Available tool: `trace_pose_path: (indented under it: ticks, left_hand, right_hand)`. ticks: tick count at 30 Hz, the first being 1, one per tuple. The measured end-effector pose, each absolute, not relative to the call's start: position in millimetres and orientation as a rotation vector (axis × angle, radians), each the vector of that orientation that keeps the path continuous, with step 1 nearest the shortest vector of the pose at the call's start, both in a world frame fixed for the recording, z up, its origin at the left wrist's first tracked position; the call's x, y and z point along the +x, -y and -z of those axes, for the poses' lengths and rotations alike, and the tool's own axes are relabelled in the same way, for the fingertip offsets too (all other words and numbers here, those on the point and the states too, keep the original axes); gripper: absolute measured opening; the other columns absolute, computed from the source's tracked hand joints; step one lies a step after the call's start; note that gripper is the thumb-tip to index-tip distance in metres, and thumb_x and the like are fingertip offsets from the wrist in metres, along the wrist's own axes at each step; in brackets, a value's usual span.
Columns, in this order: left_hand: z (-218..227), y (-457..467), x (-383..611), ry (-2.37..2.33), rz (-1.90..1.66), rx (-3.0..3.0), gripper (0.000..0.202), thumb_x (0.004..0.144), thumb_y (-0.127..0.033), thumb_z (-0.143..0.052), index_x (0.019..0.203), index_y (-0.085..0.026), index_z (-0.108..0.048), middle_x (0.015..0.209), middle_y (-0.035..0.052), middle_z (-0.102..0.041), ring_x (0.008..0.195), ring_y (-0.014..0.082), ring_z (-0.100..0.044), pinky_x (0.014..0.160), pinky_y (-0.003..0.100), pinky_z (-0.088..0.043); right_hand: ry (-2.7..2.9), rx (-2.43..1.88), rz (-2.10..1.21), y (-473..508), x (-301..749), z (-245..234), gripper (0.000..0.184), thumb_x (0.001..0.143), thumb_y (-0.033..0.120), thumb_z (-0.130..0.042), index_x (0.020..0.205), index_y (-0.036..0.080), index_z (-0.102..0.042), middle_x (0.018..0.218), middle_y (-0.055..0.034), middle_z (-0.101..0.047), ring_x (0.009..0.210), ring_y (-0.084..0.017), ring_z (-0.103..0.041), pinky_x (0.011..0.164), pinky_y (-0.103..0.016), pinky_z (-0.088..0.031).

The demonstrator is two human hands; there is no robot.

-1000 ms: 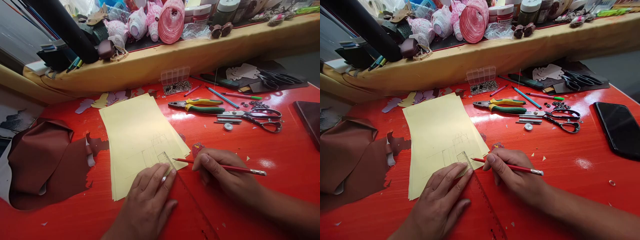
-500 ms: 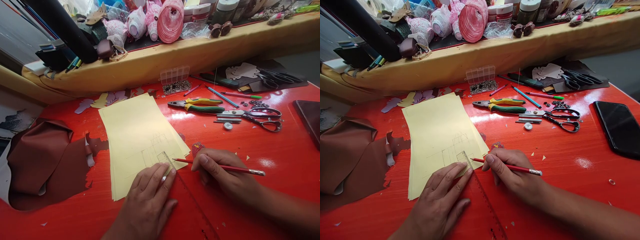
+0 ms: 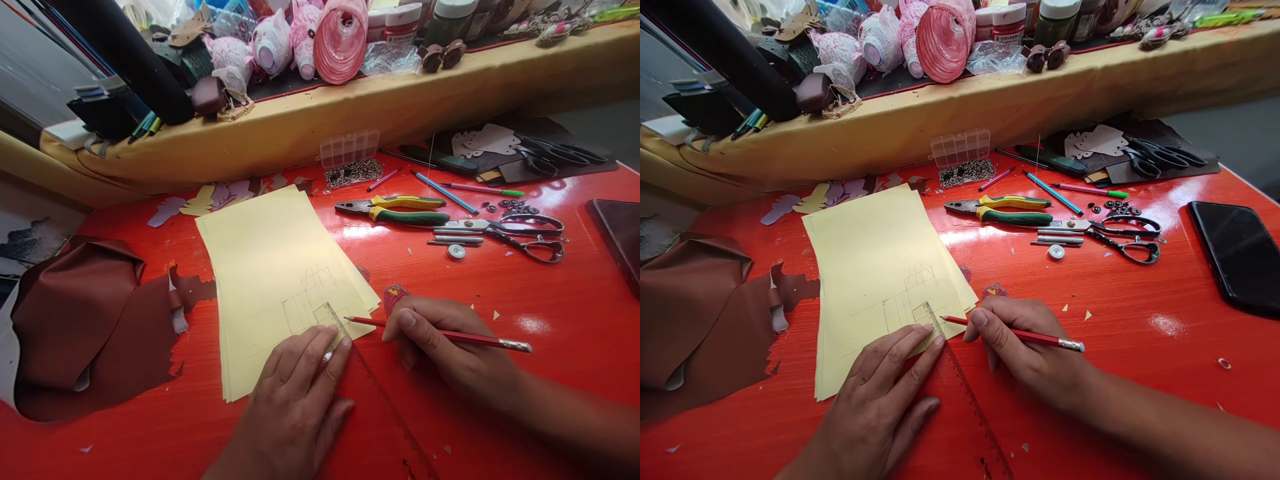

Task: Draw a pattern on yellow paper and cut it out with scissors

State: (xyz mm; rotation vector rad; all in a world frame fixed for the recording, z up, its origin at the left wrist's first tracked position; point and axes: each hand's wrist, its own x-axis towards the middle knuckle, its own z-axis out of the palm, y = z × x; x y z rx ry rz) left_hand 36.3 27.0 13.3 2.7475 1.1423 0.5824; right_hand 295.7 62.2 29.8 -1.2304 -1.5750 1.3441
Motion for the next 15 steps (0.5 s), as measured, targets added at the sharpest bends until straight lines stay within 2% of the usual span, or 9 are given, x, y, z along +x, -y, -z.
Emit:
trace_pose_path:
  ticks: [15]
  left_hand:
    - [-12.8, -26.9, 36.2, -1.14, -0.592, 2.744, 0.042, 0.109, -0.024, -0.053, 0.148, -0.011, -0.062, 0.146, 0.0129, -0.067, 0.138, 0.0271, -0.056, 0.119, 0.038, -0.038]
  right_hand:
    - [1.621, -1.221, -1.321, -63.3, 295.5, -30.1, 0.054, 0.111, 0.061, -0.051, 0.08, 0.021, -0.073, 0.058, 0.0008, -0.064, 0.054, -0.015, -0.06, 0.055, -0.027, -0.043]
